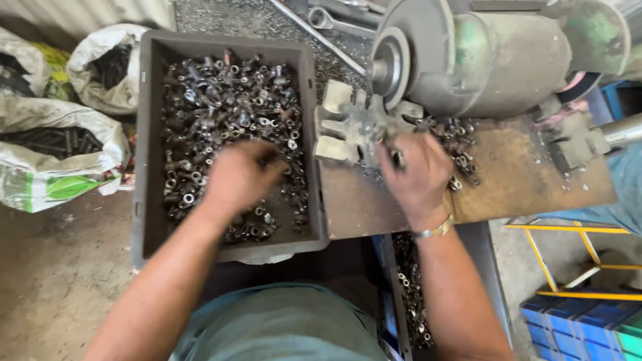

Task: The person picks small metal fittings one at a time from a bin, presses each against a running bench grinder to grind its edge, producing sparks, then places the ground piece on the workbench or into another container. The person repeats this pick-grind-place cycle continuously throughout the episode.

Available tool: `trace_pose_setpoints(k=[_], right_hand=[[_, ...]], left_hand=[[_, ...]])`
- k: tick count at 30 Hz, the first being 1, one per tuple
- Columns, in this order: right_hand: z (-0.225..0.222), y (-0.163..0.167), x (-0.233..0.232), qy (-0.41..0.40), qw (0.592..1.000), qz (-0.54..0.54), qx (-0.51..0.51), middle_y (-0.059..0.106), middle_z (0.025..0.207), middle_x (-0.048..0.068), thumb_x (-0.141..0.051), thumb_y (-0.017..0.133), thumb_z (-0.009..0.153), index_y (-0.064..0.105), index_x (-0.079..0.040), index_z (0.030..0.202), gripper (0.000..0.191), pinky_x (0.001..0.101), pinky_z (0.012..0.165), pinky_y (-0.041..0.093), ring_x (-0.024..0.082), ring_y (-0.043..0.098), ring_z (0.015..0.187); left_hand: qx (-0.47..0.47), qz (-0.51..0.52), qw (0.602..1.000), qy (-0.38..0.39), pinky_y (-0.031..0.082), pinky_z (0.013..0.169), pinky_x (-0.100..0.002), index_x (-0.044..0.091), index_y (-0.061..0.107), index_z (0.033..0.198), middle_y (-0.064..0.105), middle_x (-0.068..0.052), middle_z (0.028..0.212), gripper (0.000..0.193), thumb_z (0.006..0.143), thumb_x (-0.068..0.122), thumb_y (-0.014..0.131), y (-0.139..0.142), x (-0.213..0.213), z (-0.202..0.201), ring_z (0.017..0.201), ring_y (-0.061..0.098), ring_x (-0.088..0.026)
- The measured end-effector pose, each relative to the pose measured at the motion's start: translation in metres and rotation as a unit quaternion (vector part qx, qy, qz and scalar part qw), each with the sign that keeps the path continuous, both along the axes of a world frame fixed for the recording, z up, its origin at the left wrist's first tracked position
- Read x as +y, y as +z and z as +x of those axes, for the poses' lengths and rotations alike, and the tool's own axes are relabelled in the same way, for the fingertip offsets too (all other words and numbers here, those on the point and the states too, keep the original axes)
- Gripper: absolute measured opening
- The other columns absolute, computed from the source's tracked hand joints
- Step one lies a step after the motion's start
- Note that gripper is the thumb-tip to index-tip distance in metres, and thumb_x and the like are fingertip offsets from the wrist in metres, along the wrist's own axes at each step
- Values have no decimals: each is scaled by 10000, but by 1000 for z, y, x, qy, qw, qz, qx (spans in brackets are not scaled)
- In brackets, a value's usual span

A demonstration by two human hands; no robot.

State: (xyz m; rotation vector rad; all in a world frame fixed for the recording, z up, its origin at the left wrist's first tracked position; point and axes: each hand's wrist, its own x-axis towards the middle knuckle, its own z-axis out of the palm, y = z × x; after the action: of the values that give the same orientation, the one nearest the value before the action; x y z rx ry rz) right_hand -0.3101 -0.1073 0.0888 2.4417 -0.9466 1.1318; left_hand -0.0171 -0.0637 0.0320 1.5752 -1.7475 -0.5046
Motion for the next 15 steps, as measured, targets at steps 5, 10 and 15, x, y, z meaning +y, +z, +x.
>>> trace_pose_setpoints(k=[5,10,15], right_hand=[[-9,-3,27,-30,999,-12,0,712,972,128,3,891,847,599,-48,1009,338,390,742,562,296,685,854],[-28,1,20,-147,987,-21,-57,688,983,138,-40,871,850,615,-33,1047,323,438,815,548,334,660,891],[-28,-4,23,-144,985,16,-95,703,1048,135,-42,817,926,628,-36,1083,246,420,881,563,317,683,961]], left_hand=[[-272,-81,947,153,566,819,-462,63,766,1069,712,-171,1041,364,915,389,812,-8,-23,62,958,701,-365],[-322,18,934,153,574,782,-472,81,770,962,705,-196,956,322,905,398,770,-9,-41,65,885,706,-377],[-306,7,938,160,574,788,-473,65,770,967,706,-191,976,349,813,376,810,-7,-39,58,886,705,-377]])
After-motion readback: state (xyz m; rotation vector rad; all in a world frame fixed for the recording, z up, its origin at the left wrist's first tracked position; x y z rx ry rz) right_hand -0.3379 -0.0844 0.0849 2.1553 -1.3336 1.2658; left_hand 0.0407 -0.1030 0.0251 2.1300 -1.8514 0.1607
